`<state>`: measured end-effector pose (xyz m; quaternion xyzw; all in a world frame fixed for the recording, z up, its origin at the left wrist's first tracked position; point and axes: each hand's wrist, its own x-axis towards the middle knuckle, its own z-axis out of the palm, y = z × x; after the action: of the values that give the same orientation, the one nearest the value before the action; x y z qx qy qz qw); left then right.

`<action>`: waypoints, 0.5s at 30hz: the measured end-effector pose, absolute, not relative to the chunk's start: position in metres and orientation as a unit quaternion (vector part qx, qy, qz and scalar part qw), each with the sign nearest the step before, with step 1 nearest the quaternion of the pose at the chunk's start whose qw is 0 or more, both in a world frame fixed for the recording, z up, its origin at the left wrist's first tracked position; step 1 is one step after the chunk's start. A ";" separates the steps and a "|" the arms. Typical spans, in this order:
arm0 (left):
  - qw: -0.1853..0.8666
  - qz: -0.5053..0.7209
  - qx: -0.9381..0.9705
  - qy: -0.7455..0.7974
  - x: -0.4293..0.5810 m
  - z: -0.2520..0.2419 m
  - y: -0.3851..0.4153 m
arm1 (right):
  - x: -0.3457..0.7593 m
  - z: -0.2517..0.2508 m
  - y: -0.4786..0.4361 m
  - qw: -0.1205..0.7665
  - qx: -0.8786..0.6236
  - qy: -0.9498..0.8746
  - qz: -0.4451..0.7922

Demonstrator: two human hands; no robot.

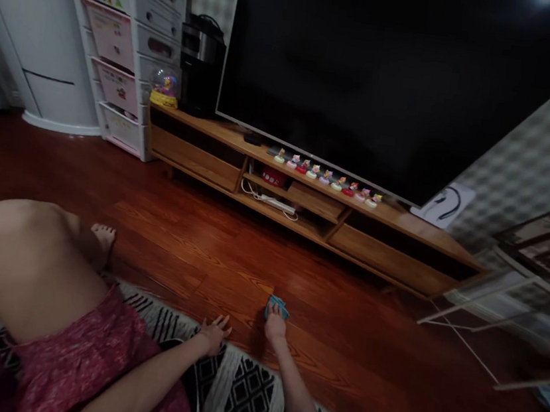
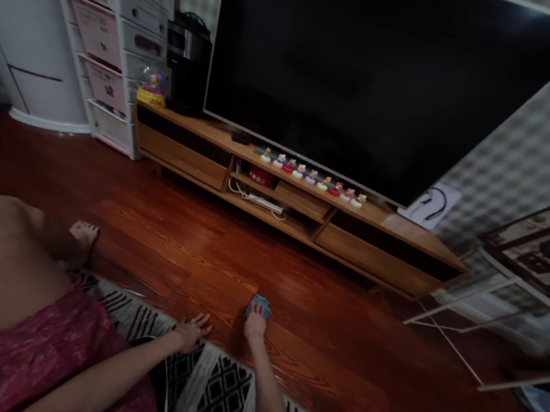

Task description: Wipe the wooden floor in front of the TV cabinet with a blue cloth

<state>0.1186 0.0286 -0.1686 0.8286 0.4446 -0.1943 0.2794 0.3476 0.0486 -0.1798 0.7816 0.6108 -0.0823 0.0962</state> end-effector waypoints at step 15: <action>0.294 -0.203 0.819 0.450 0.120 -0.157 0.027 | 0.304 -0.186 0.062 0.092 0.775 0.618 -0.092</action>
<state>0.1199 0.0270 -0.1574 0.8186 0.4502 -0.2026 0.2936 0.3040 0.0622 -0.1856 0.7754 0.6180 -0.0917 0.0919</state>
